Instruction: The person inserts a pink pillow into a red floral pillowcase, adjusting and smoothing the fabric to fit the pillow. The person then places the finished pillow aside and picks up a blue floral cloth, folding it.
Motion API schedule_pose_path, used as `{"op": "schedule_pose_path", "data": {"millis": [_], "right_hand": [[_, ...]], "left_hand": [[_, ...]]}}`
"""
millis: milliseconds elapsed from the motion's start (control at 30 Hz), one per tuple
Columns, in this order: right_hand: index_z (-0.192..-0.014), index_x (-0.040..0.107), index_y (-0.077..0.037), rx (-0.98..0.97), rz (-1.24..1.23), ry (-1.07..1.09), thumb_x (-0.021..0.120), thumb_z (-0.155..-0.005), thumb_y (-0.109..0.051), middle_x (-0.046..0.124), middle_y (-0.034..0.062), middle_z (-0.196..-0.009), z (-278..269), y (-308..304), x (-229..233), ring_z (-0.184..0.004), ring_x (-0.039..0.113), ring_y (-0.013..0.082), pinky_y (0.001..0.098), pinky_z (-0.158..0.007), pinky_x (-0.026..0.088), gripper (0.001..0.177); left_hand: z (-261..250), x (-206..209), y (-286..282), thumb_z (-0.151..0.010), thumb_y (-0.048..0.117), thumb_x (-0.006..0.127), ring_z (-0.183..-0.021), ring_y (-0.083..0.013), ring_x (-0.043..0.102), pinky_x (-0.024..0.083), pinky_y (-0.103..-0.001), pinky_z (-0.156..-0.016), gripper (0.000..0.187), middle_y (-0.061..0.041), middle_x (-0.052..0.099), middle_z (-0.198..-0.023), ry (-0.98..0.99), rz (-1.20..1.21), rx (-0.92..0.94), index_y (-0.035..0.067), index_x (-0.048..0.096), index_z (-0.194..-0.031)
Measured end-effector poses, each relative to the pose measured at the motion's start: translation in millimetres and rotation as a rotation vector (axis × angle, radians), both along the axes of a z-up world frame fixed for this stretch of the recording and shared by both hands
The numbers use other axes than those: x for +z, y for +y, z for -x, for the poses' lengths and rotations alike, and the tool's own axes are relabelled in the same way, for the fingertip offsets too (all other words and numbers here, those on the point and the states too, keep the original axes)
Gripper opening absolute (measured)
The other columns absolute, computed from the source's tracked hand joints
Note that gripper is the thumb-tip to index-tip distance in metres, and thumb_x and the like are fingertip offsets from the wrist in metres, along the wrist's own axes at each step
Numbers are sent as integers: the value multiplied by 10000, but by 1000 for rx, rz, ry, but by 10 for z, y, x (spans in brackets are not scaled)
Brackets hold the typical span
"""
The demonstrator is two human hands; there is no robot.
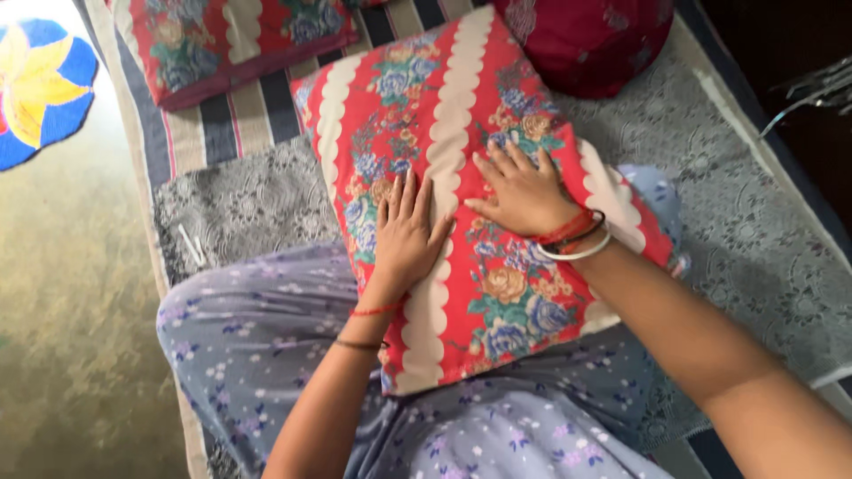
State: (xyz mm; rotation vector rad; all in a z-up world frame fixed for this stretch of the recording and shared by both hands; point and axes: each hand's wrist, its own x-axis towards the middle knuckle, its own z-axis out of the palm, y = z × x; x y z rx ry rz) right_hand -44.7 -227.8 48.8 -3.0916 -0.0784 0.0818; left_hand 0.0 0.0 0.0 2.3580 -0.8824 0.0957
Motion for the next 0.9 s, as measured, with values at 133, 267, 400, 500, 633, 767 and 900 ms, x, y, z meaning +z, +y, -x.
{"op": "schedule_pose_path", "data": {"millis": [133,267,400,500,633,767,900], "right_hand": [[-1560,371,-148,-37,50,60,487,-921,-684,301,174,-1650,71,-18,-166,-1533,247,398,689,-1162,171,843],[-1563,317,-154,-34,-3,198,504,-899,-696,225,197,-1658,-59,9,46,-1514,139,412,682,-1145,108,877],[-1553,340,-144,60,72,78,523,-893,-693,249,218,-1629,-451,-18,444,-1522,116,424,666,-1161,110,878],[-1577,371,-118,96,20,-259,533,-932,-655,281,237,-1633,-928,-22,670,-1527,183,434,682,-1172,157,855],[-1616,392,-118,33,-48,-582,559,-999,-594,286,241,-1689,-1403,-105,356,-1559,227,444,686,-1197,202,796],[-1604,255,-216,-67,-60,-92,535,-864,-715,151,147,-1677,-1377,-314,-597,-1539,80,387,674,-1158,80,935],[-1613,240,-255,-133,-70,-35,501,-873,-762,135,116,-1702,-1494,-547,-1137,-1570,58,344,637,-1210,69,935]], "left_hand": [[74,-168,112,-1014,533,511,-1556,-396,247,187,-546,-1237,742,-206,296,-1669,29,-18,-3,86,360,-1586],[35,-26,149,-990,531,532,-1548,-397,219,170,-552,-1218,772,-218,233,-1678,93,2,-17,96,329,-1594],[-316,247,59,-997,510,543,-1561,-409,197,157,-574,-1218,756,-227,208,-1695,-4,100,35,117,332,-1608],[-776,479,-161,-1036,520,541,-1587,-403,203,178,-582,-1251,733,-212,215,-1714,-119,174,122,136,328,-1623],[-1116,387,-394,-1022,514,563,-1587,-401,214,196,-591,-1261,746,-192,234,-1704,-236,191,257,148,335,-1631],[-921,-305,-242,-931,567,570,-1545,-374,215,183,-604,-1200,787,-168,247,-1676,-44,15,349,182,365,-1586],[-913,-852,-192,-954,594,532,-1553,-356,212,172,-611,-1199,759,-164,238,-1684,18,13,365,202,379,-1586]]}}
